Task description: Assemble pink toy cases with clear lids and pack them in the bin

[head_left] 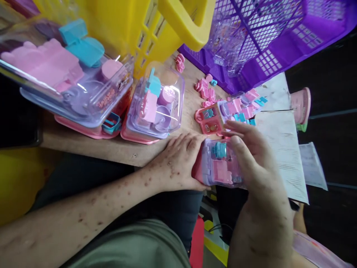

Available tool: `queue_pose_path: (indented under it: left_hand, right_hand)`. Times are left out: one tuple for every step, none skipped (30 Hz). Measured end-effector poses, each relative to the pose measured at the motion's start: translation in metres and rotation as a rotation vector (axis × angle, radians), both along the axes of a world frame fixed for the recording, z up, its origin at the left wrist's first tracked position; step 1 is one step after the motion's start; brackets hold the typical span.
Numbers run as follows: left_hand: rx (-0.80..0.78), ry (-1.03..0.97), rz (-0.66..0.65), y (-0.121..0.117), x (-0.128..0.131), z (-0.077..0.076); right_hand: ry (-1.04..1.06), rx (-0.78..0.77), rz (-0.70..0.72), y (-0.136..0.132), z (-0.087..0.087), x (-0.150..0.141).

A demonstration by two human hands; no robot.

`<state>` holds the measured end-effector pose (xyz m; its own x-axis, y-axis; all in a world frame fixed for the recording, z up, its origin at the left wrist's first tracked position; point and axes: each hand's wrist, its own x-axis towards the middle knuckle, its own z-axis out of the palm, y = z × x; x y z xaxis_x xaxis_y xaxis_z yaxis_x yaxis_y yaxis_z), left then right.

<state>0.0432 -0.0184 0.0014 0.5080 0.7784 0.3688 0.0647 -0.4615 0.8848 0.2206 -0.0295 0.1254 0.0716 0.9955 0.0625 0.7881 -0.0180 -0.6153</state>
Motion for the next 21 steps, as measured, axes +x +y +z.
queue_pose_path:
  left_hand:
    - [0.006,-0.004,-0.003,0.000,0.000,0.000]
    - [0.019,0.003,-0.009,0.000,0.000,0.000]
    - [0.037,0.018,-0.015,-0.001,0.000,0.000]
    - [0.055,0.038,-0.015,-0.001,0.000,0.000]
    - [0.070,0.055,-0.009,-0.002,0.001,-0.001]
    - [0.079,0.067,0.000,-0.002,0.002,-0.002]
    - [0.082,0.068,0.012,-0.002,0.002,-0.002]
    - [0.084,0.061,0.024,-0.002,0.003,-0.003]
    - [0.086,0.050,0.036,-0.002,0.004,-0.005]
    - [0.093,0.037,0.046,-0.002,0.005,-0.006]
    - [0.106,0.020,0.058,-0.002,0.005,-0.007]
    - [0.126,-0.003,0.075,-0.002,0.005,-0.007]
    - [0.154,-0.030,0.094,-0.003,0.005,-0.007]
    - [0.186,-0.058,0.116,-0.004,0.004,-0.007]
    - [0.222,-0.085,0.142,-0.006,0.003,-0.005]
    - [0.252,-0.100,0.167,-0.008,0.001,-0.002]
    - [0.274,-0.096,0.190,-0.012,-0.001,0.003]
    - [0.287,-0.073,0.210,-0.016,-0.003,0.008]
    - [0.297,-0.043,0.231,-0.021,-0.005,0.015]
    - [0.304,-0.005,0.248,-0.026,-0.007,0.023]
    - [0.312,0.037,0.263,-0.031,-0.009,0.030]
  right_hand:
    - [0.067,-0.063,-0.004,-0.007,-0.002,0.003]
    - [0.147,-0.126,-0.011,-0.013,-0.005,0.005]
    - [0.229,-0.178,-0.020,-0.017,-0.007,0.006]
    - [0.301,-0.220,-0.026,-0.019,-0.009,0.007]
    - [0.356,-0.251,-0.026,-0.018,-0.010,0.007]
    - [0.392,-0.271,-0.023,-0.016,-0.011,0.008]
    - [0.416,-0.285,-0.017,-0.013,-0.012,0.009]
    - [0.439,-0.295,-0.008,-0.009,-0.013,0.009]
    - [0.466,-0.302,0.000,-0.005,-0.014,0.010]
    - [0.494,-0.309,0.006,-0.002,-0.015,0.011]
    - [0.526,-0.313,0.004,0.001,-0.016,0.011]
    - [0.561,-0.319,-0.004,0.003,-0.018,0.011]
    - [0.599,-0.321,-0.016,0.003,-0.019,0.011]
    - [0.634,-0.321,-0.028,0.003,-0.020,0.011]
    - [0.662,-0.317,-0.035,0.003,-0.021,0.011]
    - [0.681,-0.307,-0.039,0.001,-0.021,0.010]
    - [0.692,-0.295,-0.038,0.000,-0.020,0.009]
    - [0.697,-0.286,-0.033,-0.003,-0.020,0.008]
    - [0.698,-0.284,-0.028,-0.005,-0.019,0.008]
    - [0.702,-0.289,-0.024,-0.008,-0.018,0.006]
    - [0.716,-0.298,-0.023,-0.011,-0.017,0.005]
